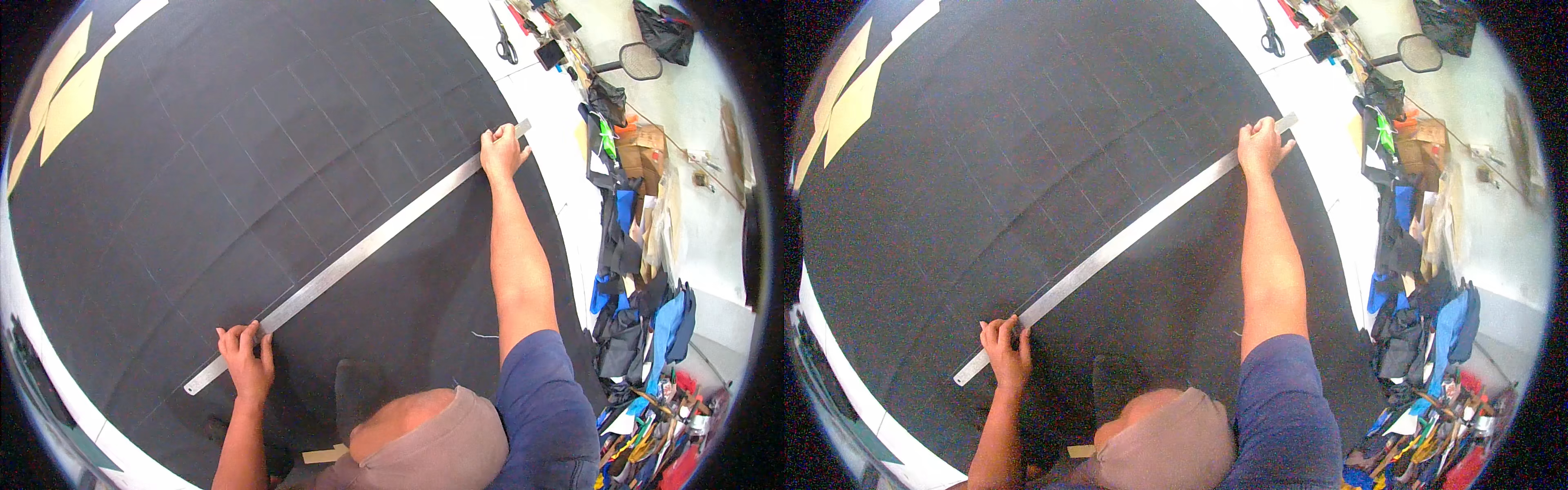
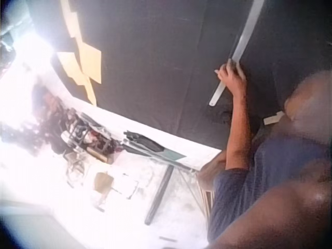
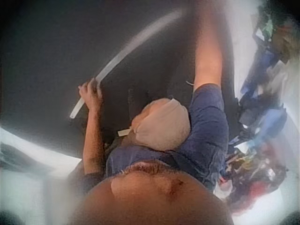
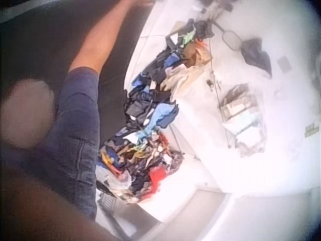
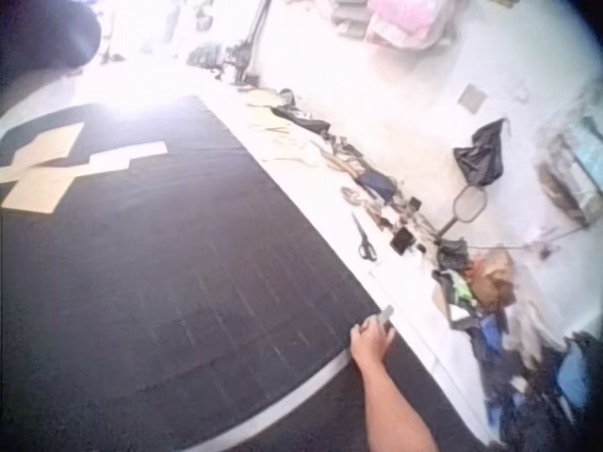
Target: The person kneels on a large black fabric laid on the floor, uses a metal ruler and pencil to draw straight lines, and places cardboard templates on the fabric to trace additional shapes. The person repeatedly repositions the ruler and templates to mark multiple sections of the fabric.
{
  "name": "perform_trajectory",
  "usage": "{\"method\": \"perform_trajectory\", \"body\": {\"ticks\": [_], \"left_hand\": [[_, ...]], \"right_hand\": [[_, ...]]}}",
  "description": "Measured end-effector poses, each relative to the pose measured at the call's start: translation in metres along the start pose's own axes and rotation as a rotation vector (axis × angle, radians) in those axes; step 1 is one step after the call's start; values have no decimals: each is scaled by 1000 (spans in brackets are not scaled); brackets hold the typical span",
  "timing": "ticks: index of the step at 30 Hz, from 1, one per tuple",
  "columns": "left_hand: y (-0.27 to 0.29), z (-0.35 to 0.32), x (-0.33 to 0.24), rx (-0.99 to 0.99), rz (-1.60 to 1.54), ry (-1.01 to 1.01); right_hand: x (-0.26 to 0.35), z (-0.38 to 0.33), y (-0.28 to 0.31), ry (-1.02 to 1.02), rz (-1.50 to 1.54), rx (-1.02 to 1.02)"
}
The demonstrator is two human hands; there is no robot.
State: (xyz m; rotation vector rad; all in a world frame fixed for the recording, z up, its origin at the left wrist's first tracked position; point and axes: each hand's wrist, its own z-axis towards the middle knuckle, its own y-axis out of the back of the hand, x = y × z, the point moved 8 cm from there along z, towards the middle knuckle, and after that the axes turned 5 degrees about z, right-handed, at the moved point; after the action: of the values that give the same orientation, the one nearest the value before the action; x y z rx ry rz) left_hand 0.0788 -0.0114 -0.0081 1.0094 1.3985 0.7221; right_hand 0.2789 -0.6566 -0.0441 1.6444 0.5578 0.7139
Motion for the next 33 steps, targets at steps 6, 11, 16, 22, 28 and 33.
{"method": "perform_trajectory", "body": {"ticks": [6,11,16,22,28,33], "left_hand": [[-4,3,0,-13,8,-7],[0,0,2,-21,4,-20],[-1,3,-2,-10,-14,0],[-3,5,-2,-12,-18,-13],[-6,3,2,-34,-2,-8],[-5,6,-1,-23,-8,5]], "right_hand": [[2,-3,56,-73,394,-382],[18,-48,63,324,234,-692],[-1,-114,6,225,548,-348],[23,-176,-18,375,197,-313],[31,-171,-20,307,209,-284],[35,-171,-22,280,191,-282]]}}
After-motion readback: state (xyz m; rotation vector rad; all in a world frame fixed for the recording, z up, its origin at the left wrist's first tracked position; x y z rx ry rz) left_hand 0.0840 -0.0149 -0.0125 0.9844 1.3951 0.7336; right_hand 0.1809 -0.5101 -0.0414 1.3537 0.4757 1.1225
